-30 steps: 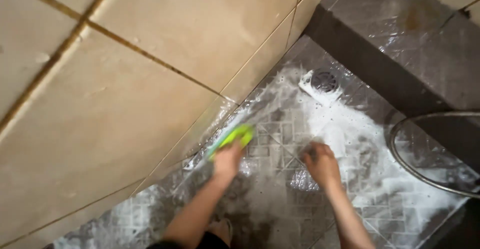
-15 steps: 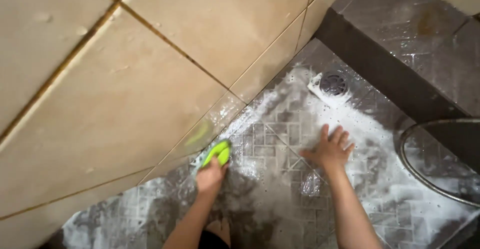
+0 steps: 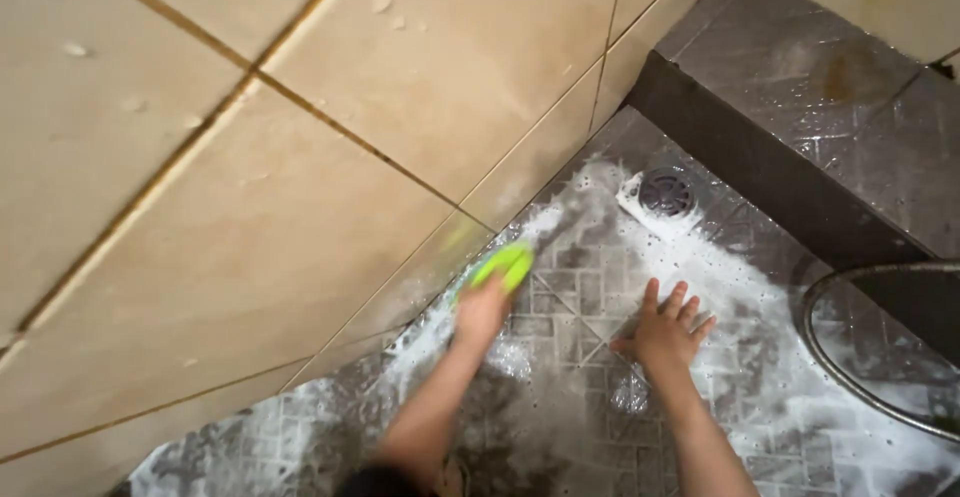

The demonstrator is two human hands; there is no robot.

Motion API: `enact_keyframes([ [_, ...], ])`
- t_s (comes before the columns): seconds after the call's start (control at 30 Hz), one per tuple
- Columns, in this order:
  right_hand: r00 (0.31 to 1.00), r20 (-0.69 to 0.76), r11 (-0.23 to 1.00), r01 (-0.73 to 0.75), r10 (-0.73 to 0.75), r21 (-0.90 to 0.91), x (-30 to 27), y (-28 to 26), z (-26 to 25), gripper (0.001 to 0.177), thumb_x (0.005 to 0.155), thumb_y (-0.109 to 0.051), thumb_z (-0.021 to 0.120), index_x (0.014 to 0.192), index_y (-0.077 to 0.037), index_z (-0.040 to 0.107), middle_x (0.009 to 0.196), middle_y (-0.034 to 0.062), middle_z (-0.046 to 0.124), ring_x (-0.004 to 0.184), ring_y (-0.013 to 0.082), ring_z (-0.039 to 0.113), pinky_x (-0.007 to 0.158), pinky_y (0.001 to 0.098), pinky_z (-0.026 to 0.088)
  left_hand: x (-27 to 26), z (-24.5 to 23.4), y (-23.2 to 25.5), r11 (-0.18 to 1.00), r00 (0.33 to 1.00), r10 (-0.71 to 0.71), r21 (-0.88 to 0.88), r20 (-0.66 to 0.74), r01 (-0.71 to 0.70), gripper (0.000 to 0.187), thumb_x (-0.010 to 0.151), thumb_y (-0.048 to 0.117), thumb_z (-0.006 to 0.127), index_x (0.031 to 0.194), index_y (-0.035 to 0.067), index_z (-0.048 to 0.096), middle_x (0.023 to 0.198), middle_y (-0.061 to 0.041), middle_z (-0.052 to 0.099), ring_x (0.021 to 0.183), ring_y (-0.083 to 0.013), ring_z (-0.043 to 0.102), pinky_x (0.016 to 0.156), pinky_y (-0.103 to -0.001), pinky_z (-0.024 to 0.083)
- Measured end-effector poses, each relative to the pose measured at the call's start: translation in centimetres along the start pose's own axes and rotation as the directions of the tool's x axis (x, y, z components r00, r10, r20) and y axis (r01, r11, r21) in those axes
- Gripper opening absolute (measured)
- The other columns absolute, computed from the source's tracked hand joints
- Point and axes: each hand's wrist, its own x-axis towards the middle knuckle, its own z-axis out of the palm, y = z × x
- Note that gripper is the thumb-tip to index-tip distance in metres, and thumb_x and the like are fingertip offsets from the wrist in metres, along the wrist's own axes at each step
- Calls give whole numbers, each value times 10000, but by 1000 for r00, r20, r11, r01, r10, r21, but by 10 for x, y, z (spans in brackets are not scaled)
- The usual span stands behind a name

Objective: Scrubbing the bathroom floor and tiles with a brush and soapy water.

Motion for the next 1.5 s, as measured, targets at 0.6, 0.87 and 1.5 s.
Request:
enact_keyframes([
  [0.6,999,53,1000,5,-7,26,1,1,-7,1381,697,-579,898,1662,-243,-31,1721,197,-90,1576,437,-37,1189,668,-35,93,-21,83,994,998,-2,-105,63,9,402,907,402,719,1135,98,589,803,-176,728,711,-381,719,614,-509,560],
  [0.87,999,-31,999,22,-20,37,1,0,-3,1376,677,-607,889,1664,-222,10,1726,208,-44,1580,449,9,1205,667,-4,44,10,64,997,1000,-13,-71,19,15,438,907,425,750,1212,144,610,786,-122,741,685,-317,731,644,-470,580],
  [1.5,978,-203,998,54,-56,-17,12,5,19,1289,663,-611,868,1631,-223,109,1687,240,102,1533,484,164,1191,677,129,166,24,151,972,973,153,-152,-170,-179,353,872,387,774,1005,97,624,810,-147,744,729,-355,721,658,-483,566],
])
